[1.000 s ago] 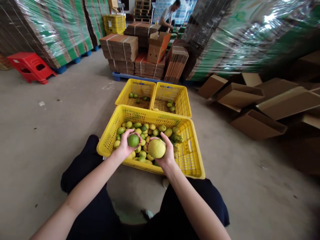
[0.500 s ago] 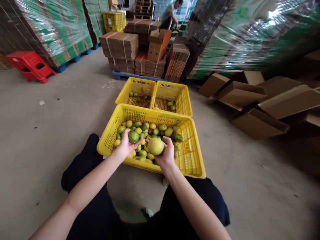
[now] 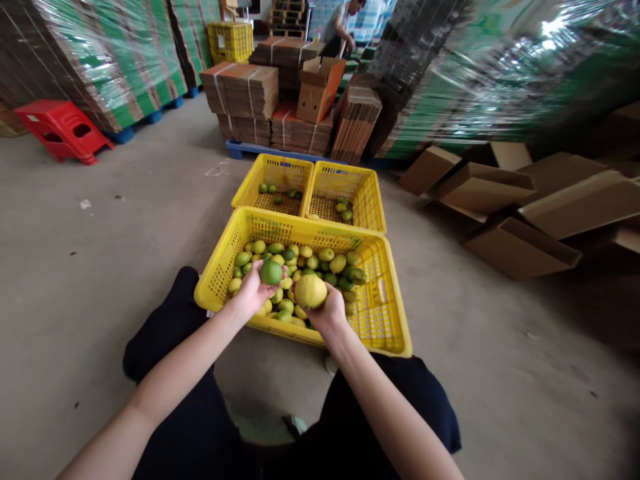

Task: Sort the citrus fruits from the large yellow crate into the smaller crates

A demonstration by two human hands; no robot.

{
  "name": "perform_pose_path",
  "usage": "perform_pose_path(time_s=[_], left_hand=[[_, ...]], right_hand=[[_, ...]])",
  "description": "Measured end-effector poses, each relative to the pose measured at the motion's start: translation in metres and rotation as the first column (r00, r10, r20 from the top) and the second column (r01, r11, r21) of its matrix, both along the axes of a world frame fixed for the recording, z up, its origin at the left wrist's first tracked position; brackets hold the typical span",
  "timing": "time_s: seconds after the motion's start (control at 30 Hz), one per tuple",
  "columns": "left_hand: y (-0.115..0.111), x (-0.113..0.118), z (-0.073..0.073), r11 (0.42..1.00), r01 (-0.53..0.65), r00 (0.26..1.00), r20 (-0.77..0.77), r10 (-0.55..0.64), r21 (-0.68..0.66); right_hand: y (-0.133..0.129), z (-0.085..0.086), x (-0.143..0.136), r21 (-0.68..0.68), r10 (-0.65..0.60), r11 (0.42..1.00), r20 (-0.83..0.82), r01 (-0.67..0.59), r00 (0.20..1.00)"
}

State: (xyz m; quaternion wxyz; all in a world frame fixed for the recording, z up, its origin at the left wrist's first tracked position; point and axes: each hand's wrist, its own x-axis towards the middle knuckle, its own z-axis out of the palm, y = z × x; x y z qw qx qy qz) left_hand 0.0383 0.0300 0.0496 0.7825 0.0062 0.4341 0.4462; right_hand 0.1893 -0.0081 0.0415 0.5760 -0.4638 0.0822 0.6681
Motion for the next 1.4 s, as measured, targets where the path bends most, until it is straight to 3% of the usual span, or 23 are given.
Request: perform_pose_path(time_s=[0.1,0.23,0.37,0.57,0.77,0.93,1.13,1.4], left_hand=[[-0.001,0.0,0.009,1.0,-0.003,1.0,0.02,0.003,-0.021],[-0.003,-0.001,0.017,0.998,-0.04,0.998,0.045,0.043,-0.055],[-0.004,0.0,0.013,0.997,-0.043,0.999,0.013,0.043,-0.06],[-0.004,0.001,0.003,1.0,0.007,1.0,-0.011,-0.007,-0.007],[-0.003,0.003,0.001,0.994,-0.112,0.994,-0.008,0.112,-0.012],[-0.001,0.003,0.006,0.987,-0.126,0.992,-0.02,0.125,-0.102],[-0.001,0.004,0.004,0.982,-0.141,0.99,0.005,0.142,-0.125],[-0.007,0.012,0.007,0.983,-0.118,0.993,0.002,0.12,-0.14]], right_hand=[[0.0,-0.002,0.003,0.015,0.008,1.0,0.053,-0.009,0.999],[-0.002,0.011,0.002,0.006,-0.006,1.0,0.084,0.006,0.996],[-0.003,0.018,-0.001,0.018,-0.012,1.0,0.035,0.011,0.999],[-0.001,0.003,0.0,-0.032,-0.002,0.999,0.058,0.004,0.998],[0.001,-0.002,-0.001,0.009,-0.009,1.0,0.092,0.009,0.996],[0.001,0.009,-0.005,-0.071,-0.024,0.997,0.039,0.027,0.999],[-0.002,0.027,-0.009,-0.088,0.032,0.996,0.108,-0.022,0.994],[-0.009,0.028,-0.008,-0.029,0.041,0.999,0.106,-0.038,0.994]])
